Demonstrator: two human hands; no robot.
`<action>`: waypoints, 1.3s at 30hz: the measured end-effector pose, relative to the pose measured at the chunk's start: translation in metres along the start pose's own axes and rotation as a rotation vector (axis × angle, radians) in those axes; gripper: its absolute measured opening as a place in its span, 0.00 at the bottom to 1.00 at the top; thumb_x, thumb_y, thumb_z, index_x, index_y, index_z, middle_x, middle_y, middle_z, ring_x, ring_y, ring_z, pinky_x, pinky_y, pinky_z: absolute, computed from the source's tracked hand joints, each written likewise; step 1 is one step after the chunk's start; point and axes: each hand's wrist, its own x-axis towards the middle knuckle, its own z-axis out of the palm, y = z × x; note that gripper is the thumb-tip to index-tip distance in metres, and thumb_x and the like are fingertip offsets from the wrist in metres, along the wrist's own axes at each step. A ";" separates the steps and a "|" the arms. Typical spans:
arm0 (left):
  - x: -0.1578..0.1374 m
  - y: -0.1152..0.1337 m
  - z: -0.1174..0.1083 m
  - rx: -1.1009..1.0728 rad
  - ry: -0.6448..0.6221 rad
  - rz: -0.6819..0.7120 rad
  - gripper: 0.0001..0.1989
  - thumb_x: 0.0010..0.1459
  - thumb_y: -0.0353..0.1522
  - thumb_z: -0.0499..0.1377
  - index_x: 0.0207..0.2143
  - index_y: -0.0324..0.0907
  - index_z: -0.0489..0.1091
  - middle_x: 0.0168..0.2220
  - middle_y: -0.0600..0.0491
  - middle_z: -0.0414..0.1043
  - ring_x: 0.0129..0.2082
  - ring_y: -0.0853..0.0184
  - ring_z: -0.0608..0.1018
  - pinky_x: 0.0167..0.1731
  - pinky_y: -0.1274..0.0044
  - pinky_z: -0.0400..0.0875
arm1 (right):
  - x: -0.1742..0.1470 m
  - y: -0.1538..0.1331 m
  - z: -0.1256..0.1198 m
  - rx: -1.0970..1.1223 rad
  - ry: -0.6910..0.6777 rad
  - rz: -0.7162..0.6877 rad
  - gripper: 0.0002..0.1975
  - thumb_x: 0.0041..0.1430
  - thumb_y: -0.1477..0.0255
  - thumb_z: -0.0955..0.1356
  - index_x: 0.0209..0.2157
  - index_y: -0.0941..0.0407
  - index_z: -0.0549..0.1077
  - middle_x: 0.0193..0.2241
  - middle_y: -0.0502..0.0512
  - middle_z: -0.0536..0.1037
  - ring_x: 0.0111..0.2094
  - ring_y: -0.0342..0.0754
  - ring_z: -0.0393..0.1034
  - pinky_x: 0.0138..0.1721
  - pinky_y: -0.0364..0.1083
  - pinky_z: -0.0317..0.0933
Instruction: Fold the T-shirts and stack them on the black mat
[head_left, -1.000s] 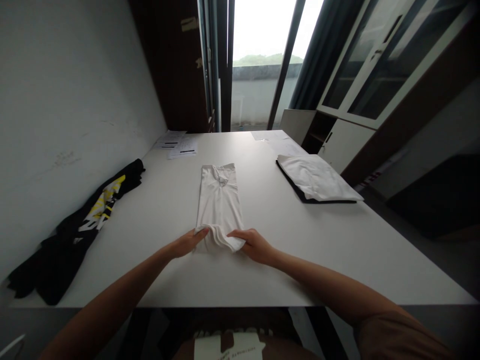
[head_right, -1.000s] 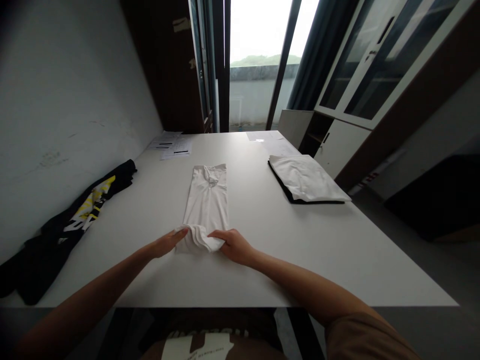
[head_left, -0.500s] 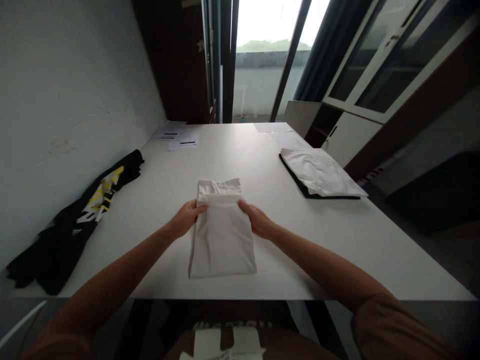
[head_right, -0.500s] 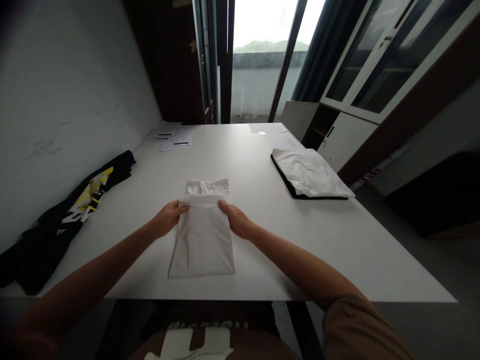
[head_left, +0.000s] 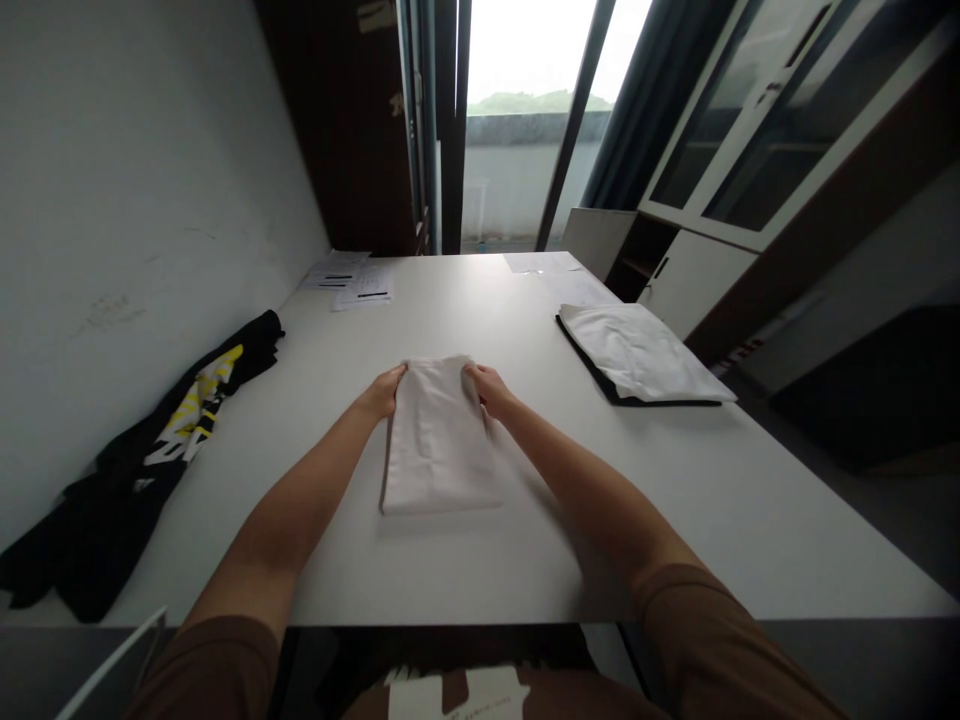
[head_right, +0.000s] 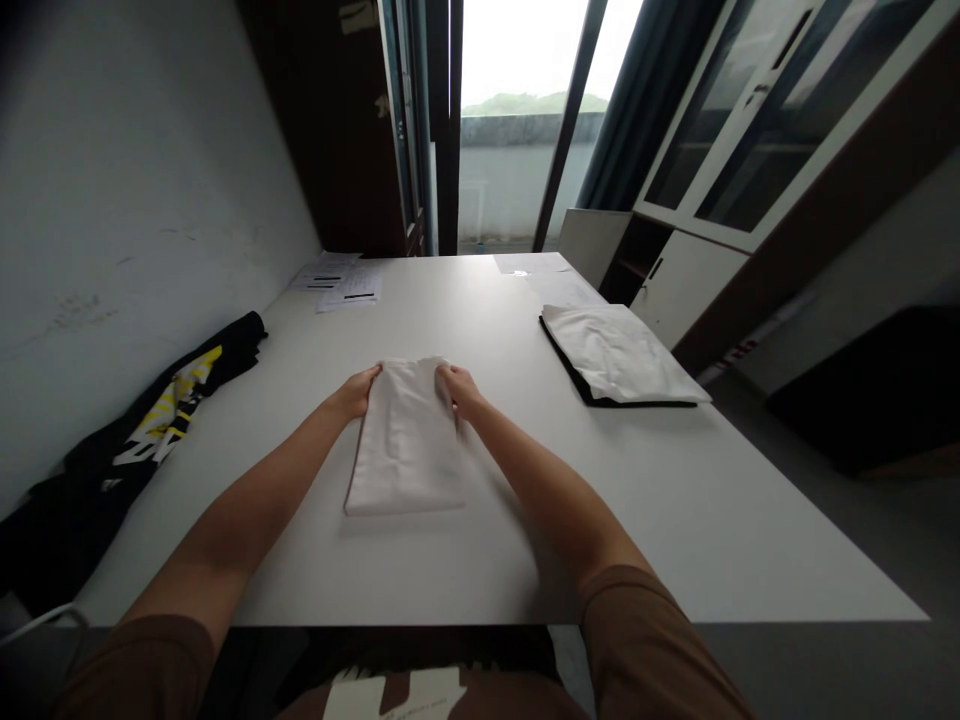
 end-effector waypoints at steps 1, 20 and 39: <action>0.003 0.000 0.000 0.036 0.025 -0.011 0.15 0.57 0.42 0.67 0.33 0.39 0.74 0.23 0.51 0.75 0.28 0.61 0.81 0.36 0.71 0.78 | 0.004 0.002 -0.002 -0.156 0.044 -0.053 0.13 0.67 0.62 0.64 0.37 0.55 0.75 0.32 0.52 0.80 0.37 0.49 0.74 0.35 0.43 0.65; 0.016 -0.006 -0.008 1.032 0.546 0.334 0.06 0.58 0.35 0.64 0.39 0.47 0.76 0.40 0.48 0.80 0.46 0.56 0.78 0.44 0.72 0.66 | 0.022 0.001 -0.011 -0.943 0.256 -0.086 0.14 0.66 0.64 0.63 0.42 0.52 0.79 0.43 0.60 0.82 0.44 0.54 0.76 0.40 0.45 0.62; 0.015 0.030 -0.034 1.129 -0.058 0.385 0.12 0.49 0.43 0.64 0.29 0.43 0.74 0.25 0.57 0.70 0.27 0.65 0.71 0.29 0.78 0.61 | 0.048 -0.005 -0.042 -0.798 -0.259 -0.237 0.07 0.58 0.67 0.72 0.36 0.55 0.76 0.30 0.48 0.78 0.32 0.43 0.68 0.32 0.40 0.56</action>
